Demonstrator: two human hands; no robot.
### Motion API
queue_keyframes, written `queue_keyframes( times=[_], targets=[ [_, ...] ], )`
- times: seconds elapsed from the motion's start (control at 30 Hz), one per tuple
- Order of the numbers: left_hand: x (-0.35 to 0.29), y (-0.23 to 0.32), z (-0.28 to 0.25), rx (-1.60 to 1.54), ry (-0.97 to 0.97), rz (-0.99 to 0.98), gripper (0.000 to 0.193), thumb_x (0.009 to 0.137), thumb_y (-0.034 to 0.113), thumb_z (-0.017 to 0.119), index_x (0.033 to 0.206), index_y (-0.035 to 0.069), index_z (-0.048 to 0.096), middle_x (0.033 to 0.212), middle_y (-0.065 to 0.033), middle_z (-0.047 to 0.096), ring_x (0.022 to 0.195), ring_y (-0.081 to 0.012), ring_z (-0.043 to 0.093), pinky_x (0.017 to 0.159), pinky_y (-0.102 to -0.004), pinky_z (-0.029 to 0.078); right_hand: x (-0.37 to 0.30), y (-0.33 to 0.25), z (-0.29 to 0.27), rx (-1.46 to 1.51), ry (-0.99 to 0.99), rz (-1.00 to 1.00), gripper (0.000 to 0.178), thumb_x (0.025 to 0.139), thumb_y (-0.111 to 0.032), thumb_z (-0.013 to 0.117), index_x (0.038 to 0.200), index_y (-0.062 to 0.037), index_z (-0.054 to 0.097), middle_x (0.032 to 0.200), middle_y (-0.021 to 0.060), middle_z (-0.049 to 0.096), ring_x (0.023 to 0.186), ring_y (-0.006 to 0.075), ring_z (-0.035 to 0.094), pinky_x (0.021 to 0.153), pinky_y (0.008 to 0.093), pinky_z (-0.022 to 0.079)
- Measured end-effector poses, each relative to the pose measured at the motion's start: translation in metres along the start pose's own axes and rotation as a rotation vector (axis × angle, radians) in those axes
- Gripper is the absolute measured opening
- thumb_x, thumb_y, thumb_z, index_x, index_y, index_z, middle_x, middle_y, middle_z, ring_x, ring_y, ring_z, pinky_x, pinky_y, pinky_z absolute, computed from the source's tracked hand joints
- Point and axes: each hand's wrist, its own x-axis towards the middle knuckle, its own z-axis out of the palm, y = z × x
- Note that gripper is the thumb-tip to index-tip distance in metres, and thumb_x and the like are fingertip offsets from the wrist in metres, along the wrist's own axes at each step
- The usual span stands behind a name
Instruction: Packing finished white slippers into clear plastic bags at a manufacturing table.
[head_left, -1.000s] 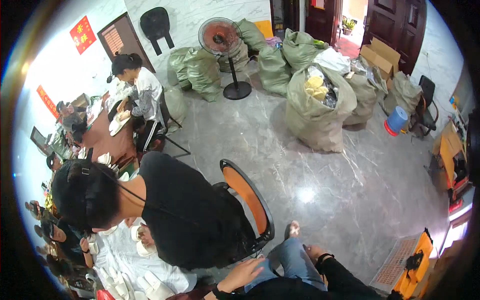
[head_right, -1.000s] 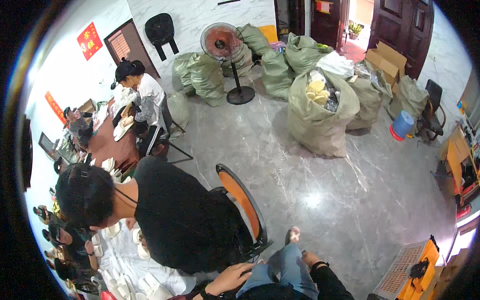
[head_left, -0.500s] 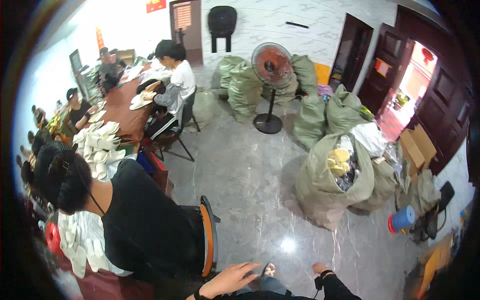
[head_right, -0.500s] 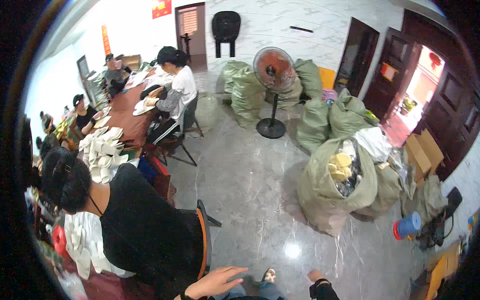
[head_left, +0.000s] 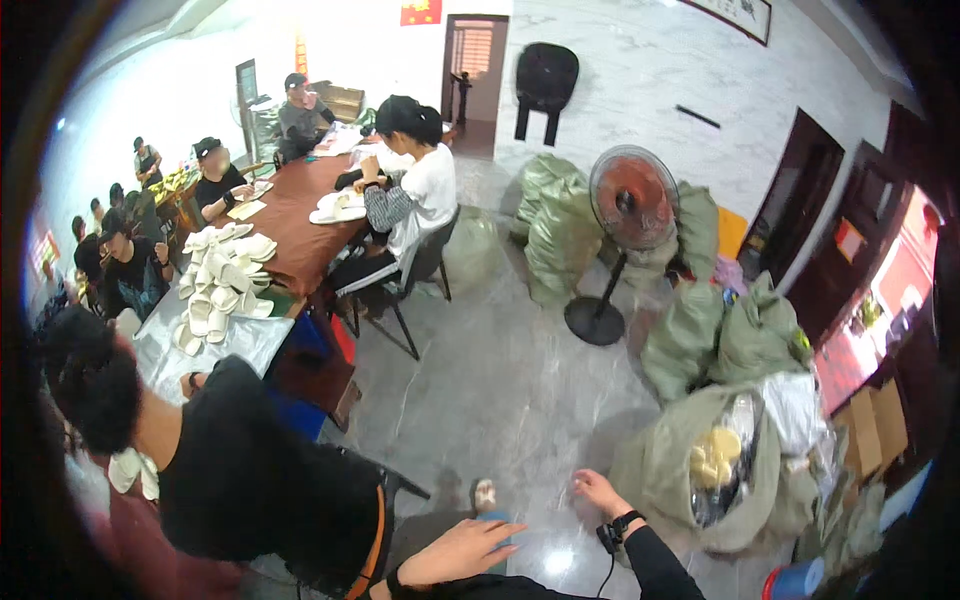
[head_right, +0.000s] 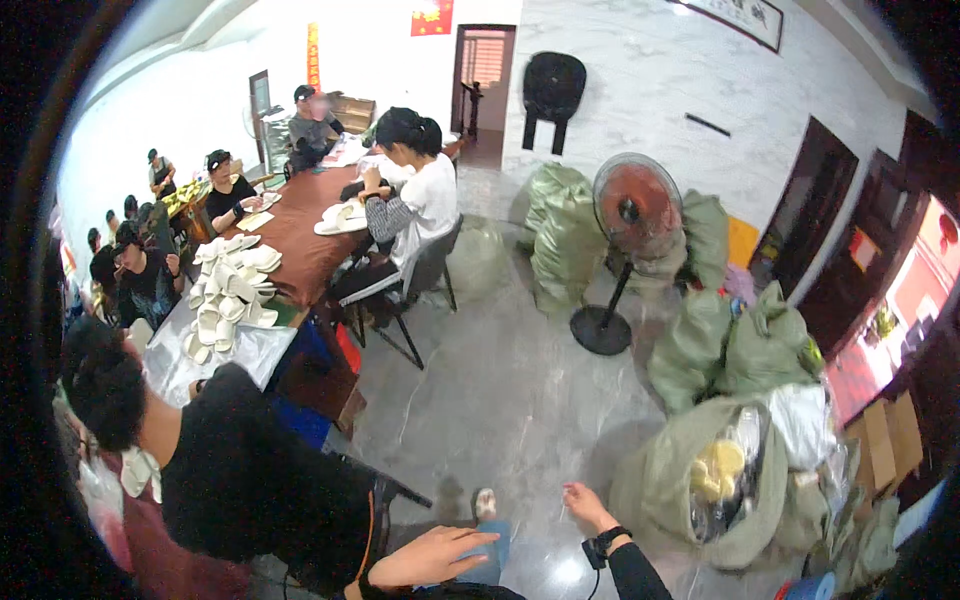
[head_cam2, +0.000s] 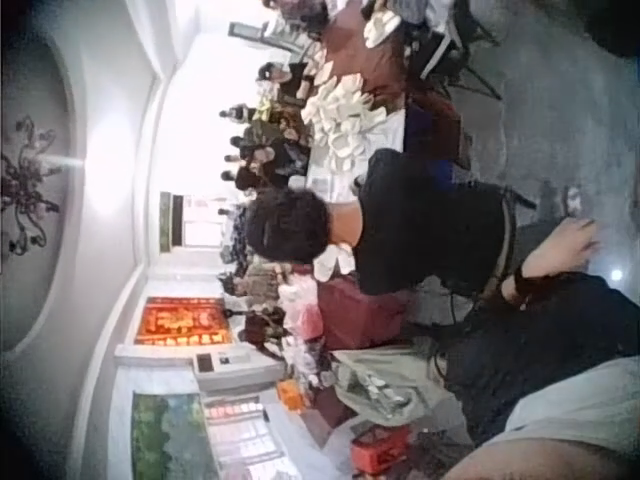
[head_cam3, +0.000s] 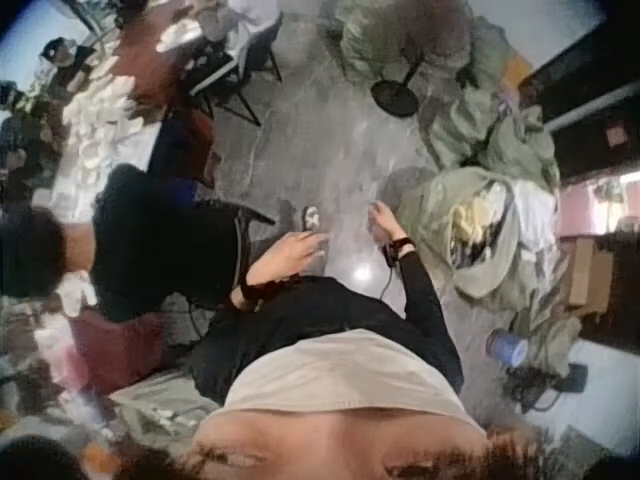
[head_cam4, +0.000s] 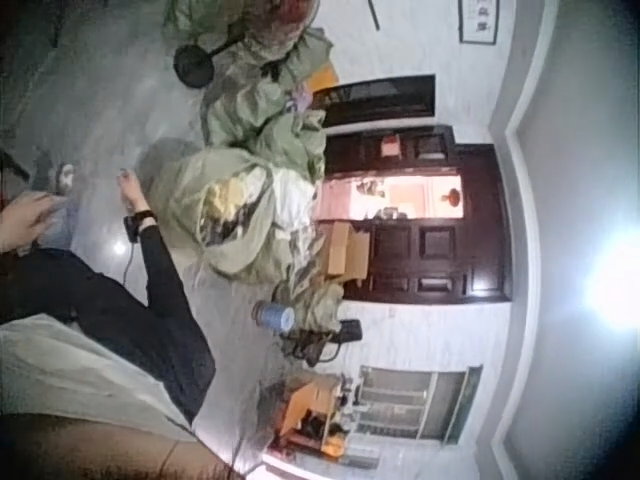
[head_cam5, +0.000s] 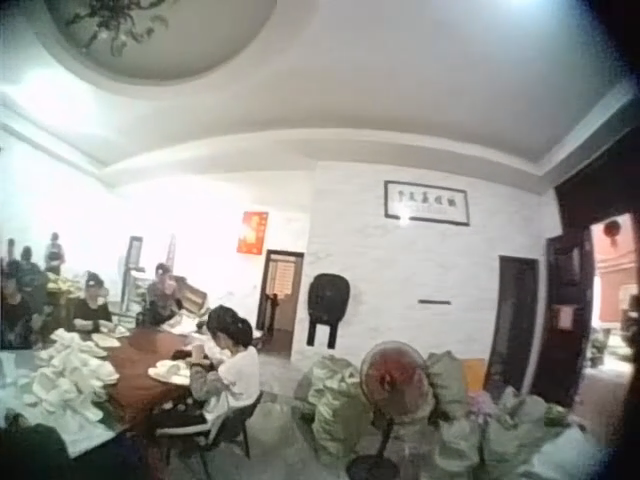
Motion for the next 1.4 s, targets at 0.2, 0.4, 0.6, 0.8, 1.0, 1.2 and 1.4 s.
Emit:
queue_keyframes(
  times=[0.2, 0.4, 0.6, 0.8, 1.0, 1.2, 1.4],
  targets=[
    [0.113, -0.052, -0.107, 0.123, 0.108, -0.09, 0.035, 0.088, 0.021, 0.054, 0.12, 0.006, 0.049, 0.097, -0.0194, 0.059, 0.084, -0.0365, 0.057, 0.073, -0.0398, 0.047, 0.148, -0.063, -0.06, -0.009, -0.029, -0.058, 0.031, 0.088, -0.016, 0.053, 0.116, -0.0017, 0.053, 0.1, 0.0093, 0.063, 0.085, 0.0153, 0.06, 0.076, 0.0296, 0.048],
    [0.231, -0.103, -0.202, 0.304, 0.336, 0.049, 0.033, 0.084, 0.014, 0.056, 0.117, 0.008, 0.054, 0.124, -0.0141, 0.048, 0.107, -0.0308, 0.051, 0.088, -0.0407, 0.041, 0.285, -0.113, -0.151, 0.026, 0.085, -0.143, 0.032, 0.089, -0.015, 0.053, 0.118, -0.0027, 0.05, 0.096, 0.0092, 0.059, 0.082, 0.0169, 0.061, 0.072, 0.0309, 0.049],
    [0.336, -0.211, -0.251, 0.417, 0.422, -0.01, 0.033, 0.082, 0.01, 0.058, 0.115, 0.009, 0.056, 0.128, -0.0166, 0.045, 0.105, -0.0324, 0.052, 0.087, -0.0405, 0.042, 0.411, -0.142, -0.246, 0.051, 0.205, -0.133, 0.04, 0.086, -0.014, 0.057, 0.122, -0.0028, 0.044, 0.103, 0.0123, 0.059, 0.082, 0.0181, 0.061, 0.074, 0.0317, 0.049],
    [0.429, -0.29, -0.298, 0.348, 0.47, -0.145, 0.032, 0.079, 0.007, 0.061, 0.111, 0.007, 0.059, 0.127, -0.0192, 0.044, 0.101, -0.0318, 0.055, 0.081, -0.0387, 0.046, 0.634, -0.242, -0.358, -0.176, 0.194, -0.366, 0.047, 0.085, -0.015, 0.058, 0.127, -0.0031, 0.039, 0.118, 0.0184, 0.054, 0.107, 0.0263, 0.055, 0.089, 0.033, 0.043],
    [0.5, -0.331, -0.363, 0.288, 0.759, -0.385, 0.032, 0.08, 0.006, 0.063, 0.112, 0.007, 0.058, 0.124, -0.0162, 0.048, 0.097, -0.0289, 0.057, 0.08, -0.039, 0.047, 0.846, -0.44, -0.369, -0.198, 0.16, -0.748, 0.056, 0.089, -0.023, 0.055, 0.136, -0.0068, 0.028, 0.13, 0.0152, 0.046, 0.088, 0.0213, 0.059, 0.081, 0.0325, 0.046],
    [0.556, -0.403, -0.42, 0.141, 0.753, -0.452, 0.029, 0.082, 0.008, 0.062, 0.111, 0.008, 0.058, 0.118, -0.0144, 0.052, 0.102, -0.0302, 0.055, 0.083, -0.0396, 0.046, 0.982, -0.567, -0.277, 0.438, -0.107, -0.51, 0.066, 0.092, -0.042, 0.047, 0.14, -0.0088, 0.017, 0.136, 0.0143, 0.039, 0.086, 0.0169, 0.058, 0.079, 0.0296, 0.046],
    [0.619, -0.481, -0.512, -0.028, 0.716, -0.387, 0.033, 0.084, 0.013, 0.062, 0.116, 0.009, 0.056, 0.116, -0.0118, 0.055, 0.106, -0.0297, 0.054, 0.088, -0.0373, 0.045, 1.125, -0.604, -0.253, 0.261, -0.185, -0.512, 0.069, 0.09, -0.05, 0.046, 0.141, -0.0111, 0.018, 0.14, 0.0135, 0.031, 0.09, 0.0196, 0.06, 0.076, 0.0328, 0.047]
  ],
)
